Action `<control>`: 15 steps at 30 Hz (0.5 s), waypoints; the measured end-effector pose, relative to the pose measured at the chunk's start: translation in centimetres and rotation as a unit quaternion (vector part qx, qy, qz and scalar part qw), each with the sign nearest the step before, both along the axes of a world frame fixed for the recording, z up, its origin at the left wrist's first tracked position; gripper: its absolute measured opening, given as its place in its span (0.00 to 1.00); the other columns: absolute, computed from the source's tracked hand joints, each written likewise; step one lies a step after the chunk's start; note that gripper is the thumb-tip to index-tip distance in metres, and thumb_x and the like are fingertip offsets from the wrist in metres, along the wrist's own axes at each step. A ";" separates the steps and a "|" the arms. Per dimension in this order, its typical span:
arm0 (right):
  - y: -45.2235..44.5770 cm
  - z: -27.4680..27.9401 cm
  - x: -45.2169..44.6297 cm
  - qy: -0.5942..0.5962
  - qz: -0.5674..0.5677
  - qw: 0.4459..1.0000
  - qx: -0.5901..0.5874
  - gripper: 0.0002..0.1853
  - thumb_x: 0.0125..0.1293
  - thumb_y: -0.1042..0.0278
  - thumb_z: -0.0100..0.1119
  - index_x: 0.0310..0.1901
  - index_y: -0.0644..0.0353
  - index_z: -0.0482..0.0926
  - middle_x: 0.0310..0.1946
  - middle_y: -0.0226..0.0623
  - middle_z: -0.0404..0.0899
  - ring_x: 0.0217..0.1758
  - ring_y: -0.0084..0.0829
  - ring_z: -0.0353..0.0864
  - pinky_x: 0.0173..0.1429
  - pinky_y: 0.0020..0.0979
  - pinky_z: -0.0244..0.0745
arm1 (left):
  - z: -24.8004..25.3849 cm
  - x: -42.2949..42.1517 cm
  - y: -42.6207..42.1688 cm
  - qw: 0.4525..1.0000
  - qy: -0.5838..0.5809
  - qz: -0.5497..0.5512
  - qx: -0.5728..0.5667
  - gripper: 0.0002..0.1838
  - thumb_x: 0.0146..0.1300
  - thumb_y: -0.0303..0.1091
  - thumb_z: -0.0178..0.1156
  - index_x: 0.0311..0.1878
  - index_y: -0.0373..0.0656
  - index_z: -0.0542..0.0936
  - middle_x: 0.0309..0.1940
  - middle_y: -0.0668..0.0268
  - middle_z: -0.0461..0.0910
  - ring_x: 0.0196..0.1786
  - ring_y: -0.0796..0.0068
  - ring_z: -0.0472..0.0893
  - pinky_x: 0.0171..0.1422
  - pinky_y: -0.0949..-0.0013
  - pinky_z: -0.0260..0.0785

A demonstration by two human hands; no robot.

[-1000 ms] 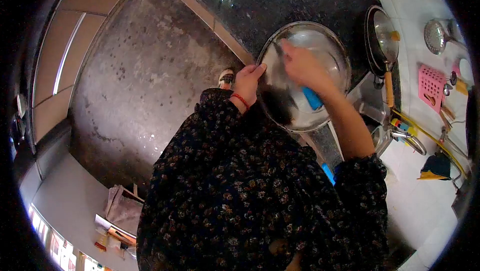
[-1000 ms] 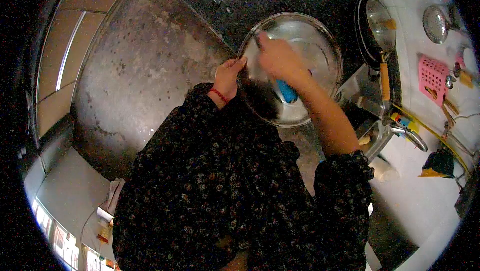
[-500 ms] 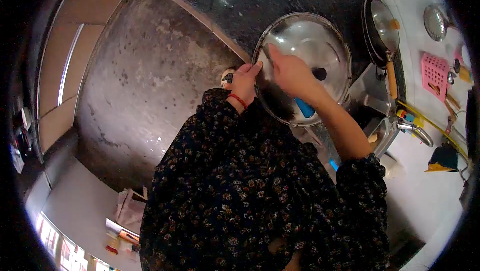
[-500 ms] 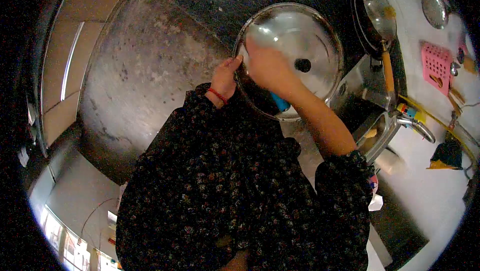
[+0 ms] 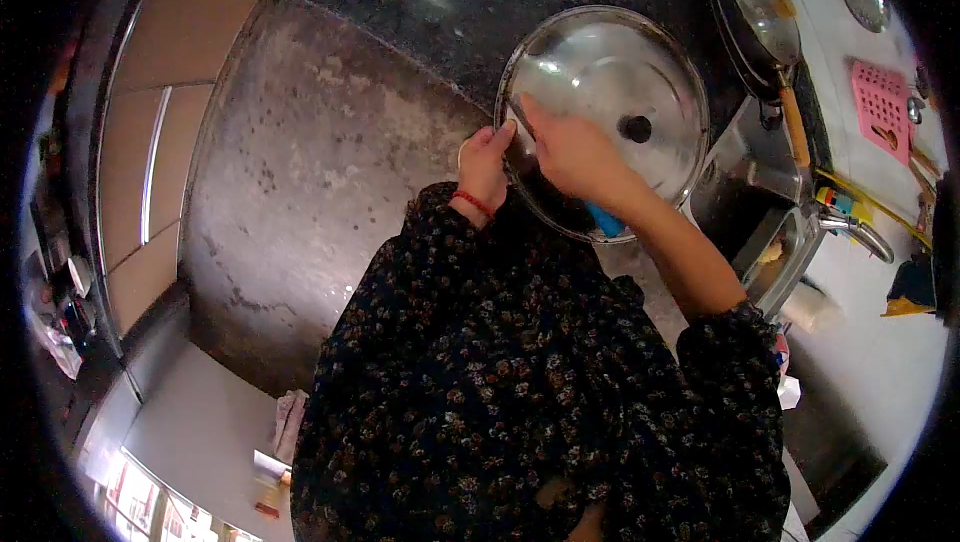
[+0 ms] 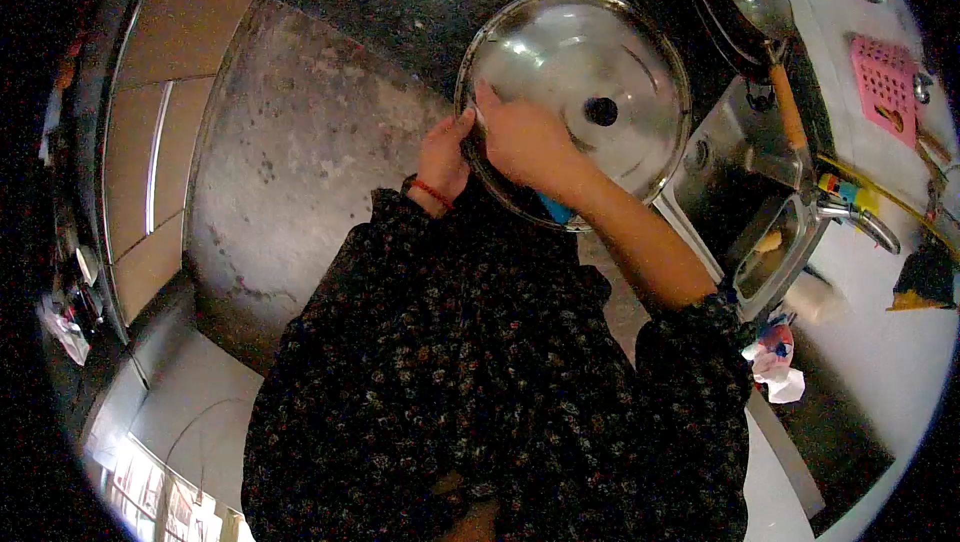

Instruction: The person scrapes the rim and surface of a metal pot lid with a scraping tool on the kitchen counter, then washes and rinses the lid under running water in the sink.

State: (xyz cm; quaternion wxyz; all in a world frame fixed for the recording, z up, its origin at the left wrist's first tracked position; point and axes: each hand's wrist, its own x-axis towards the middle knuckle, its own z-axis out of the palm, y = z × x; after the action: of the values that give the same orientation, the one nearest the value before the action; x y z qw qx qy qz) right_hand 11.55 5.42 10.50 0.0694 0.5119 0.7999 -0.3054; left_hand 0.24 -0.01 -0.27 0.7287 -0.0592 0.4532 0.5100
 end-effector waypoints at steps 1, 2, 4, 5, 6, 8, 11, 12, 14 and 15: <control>0.3 0.0 0.3 0.009 0.002 1.000 0.013 0.24 0.59 0.71 0.44 0.59 0.61 0.61 0.27 0.55 0.75 0.31 0.50 0.76 0.36 0.46 0.70 | 0.4 -0.1 0.0 1.000 -0.003 0.001 0.001 0.05 0.59 0.31 0.58 0.32 0.40 0.75 0.28 0.71 0.75 0.30 0.81 0.73 0.35 0.76 0.64; 0.7 -0.1 0.6 0.019 0.004 1.000 0.025 0.24 0.58 0.71 0.44 0.59 0.62 0.61 0.27 0.55 0.75 0.31 0.50 0.76 0.36 0.47 0.69 | 0.9 -0.2 0.0 1.000 -0.005 0.002 0.001 0.05 0.59 0.30 0.58 0.33 0.39 0.75 0.28 0.70 0.76 0.31 0.80 0.73 0.36 0.76 0.65; 1.9 0.2 0.5 0.020 -0.023 0.999 0.020 0.25 0.58 0.72 0.44 0.59 0.62 0.60 0.28 0.54 0.76 0.32 0.50 0.76 0.36 0.47 0.69 | 2.0 -0.1 0.2 1.000 0.005 0.010 -0.022 0.05 0.59 0.31 0.58 0.34 0.39 0.75 0.29 0.70 0.76 0.31 0.80 0.74 0.37 0.75 0.66; 2.7 0.6 0.1 0.011 -0.051 0.999 0.003 0.25 0.57 0.72 0.44 0.59 0.61 0.60 0.29 0.54 0.76 0.32 0.50 0.76 0.36 0.47 0.69 | 2.3 -0.1 0.3 0.999 0.010 0.015 -0.033 0.06 0.59 0.31 0.58 0.34 0.38 0.75 0.29 0.69 0.76 0.31 0.79 0.74 0.37 0.75 0.66; 3.0 0.8 -0.2 0.001 -0.079 0.997 -0.015 0.26 0.57 0.72 0.44 0.60 0.61 0.60 0.30 0.54 0.76 0.33 0.50 0.76 0.36 0.47 0.69 | 2.4 -0.2 0.3 0.999 0.013 0.013 -0.032 0.06 0.60 0.31 0.57 0.35 0.38 0.75 0.30 0.69 0.76 0.32 0.79 0.74 0.37 0.75 0.66; 2.3 -0.4 -0.4 -0.007 -0.068 0.998 -0.008 0.26 0.57 0.72 0.44 0.60 0.60 0.60 0.30 0.53 0.76 0.34 0.50 0.76 0.37 0.46 0.69 | 2.6 -0.2 0.3 0.999 0.017 0.006 -0.029 0.06 0.60 0.31 0.57 0.36 0.38 0.75 0.31 0.68 0.77 0.32 0.78 0.74 0.38 0.74 0.67; 0.9 0.4 -0.9 -0.028 -0.026 0.999 -0.001 0.26 0.57 0.72 0.44 0.60 0.60 0.60 0.31 0.52 0.76 0.35 0.49 0.76 0.38 0.46 0.69 | 1.3 -0.3 0.0 1.000 -0.012 -0.017 0.015 0.06 0.61 0.32 0.55 0.36 0.39 0.76 0.31 0.68 0.77 0.33 0.77 0.75 0.38 0.74 0.67; 0.5 0.8 -1.0 -0.036 -0.008 0.999 0.000 0.26 0.57 0.72 0.44 0.60 0.61 0.60 0.31 0.52 0.76 0.35 0.49 0.76 0.38 0.46 0.69 | 1.2 -0.4 -0.1 1.000 -0.017 -0.020 0.014 0.06 0.62 0.32 0.55 0.36 0.39 0.76 0.31 0.68 0.77 0.33 0.77 0.75 0.38 0.74 0.67; 0.7 1.1 -0.3 -0.028 0.010 0.998 -0.048 0.27 0.57 0.72 0.44 0.60 0.62 0.59 0.31 0.52 0.76 0.35 0.50 0.76 0.39 0.47 0.69 | 1.1 -0.4 -0.1 0.999 -0.026 -0.024 0.014 0.06 0.62 0.32 0.54 0.36 0.40 0.76 0.31 0.69 0.77 0.33 0.77 0.75 0.38 0.73 0.67; 0.8 1.3 0.0 -0.024 0.019 0.997 -0.072 0.27 0.56 0.72 0.44 0.60 0.63 0.59 0.31 0.52 0.76 0.35 0.50 0.76 0.39 0.47 0.69 | 1.3 -0.4 0.0 0.999 -0.022 -0.020 0.011 0.06 0.62 0.32 0.55 0.35 0.40 0.75 0.30 0.69 0.77 0.33 0.77 0.75 0.38 0.73 0.67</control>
State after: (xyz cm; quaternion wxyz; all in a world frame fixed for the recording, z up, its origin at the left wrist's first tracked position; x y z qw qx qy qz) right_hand 11.52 6.26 11.79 0.1306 0.4972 0.7838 -0.3484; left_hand -0.16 -0.05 1.05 0.7494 -0.0533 0.4327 0.4984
